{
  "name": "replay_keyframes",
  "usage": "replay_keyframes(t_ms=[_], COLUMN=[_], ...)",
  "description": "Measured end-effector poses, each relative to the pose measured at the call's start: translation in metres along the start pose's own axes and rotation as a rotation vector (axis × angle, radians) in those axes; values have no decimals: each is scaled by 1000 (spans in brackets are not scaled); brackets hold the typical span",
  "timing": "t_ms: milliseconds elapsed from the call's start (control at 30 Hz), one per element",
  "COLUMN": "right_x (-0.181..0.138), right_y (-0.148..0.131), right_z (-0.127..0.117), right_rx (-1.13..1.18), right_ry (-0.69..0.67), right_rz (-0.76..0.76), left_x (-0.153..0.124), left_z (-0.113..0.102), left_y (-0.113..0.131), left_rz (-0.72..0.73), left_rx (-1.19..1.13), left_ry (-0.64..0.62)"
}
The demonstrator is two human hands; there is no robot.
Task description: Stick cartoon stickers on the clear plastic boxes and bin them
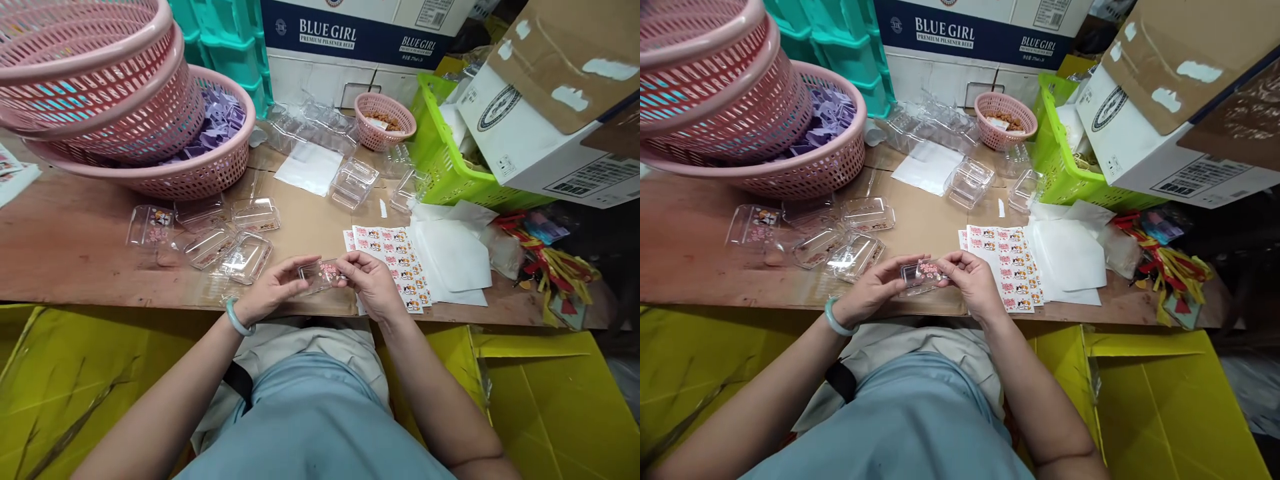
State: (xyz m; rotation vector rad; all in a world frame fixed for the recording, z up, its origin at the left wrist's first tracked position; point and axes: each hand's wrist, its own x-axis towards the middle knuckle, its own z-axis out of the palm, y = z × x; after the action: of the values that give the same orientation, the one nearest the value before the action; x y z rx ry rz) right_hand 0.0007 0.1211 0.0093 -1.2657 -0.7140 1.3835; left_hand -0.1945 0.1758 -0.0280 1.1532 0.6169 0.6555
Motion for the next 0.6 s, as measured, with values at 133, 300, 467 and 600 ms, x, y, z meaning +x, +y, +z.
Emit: replay_keyframes(t_ms=[133, 300, 467, 600], right_x=[-2, -5, -6, -7], right_y=[-6, -11, -13, -15], right_z=[-3, -3, 3, 7], right_rx=[-94, -236, -326, -373], right_ry=[-22, -59, -44, -41], right_rz=[8, 22, -2, -23], left_x=[1, 3, 5, 7], left_z=[1, -4, -9, -10], left_y=[1, 5, 3, 2], left_rz=[-20, -65, -48, -68], left_rx=[-109, -97, -112, -127], left_ry=[-95, -161, -197, -205])
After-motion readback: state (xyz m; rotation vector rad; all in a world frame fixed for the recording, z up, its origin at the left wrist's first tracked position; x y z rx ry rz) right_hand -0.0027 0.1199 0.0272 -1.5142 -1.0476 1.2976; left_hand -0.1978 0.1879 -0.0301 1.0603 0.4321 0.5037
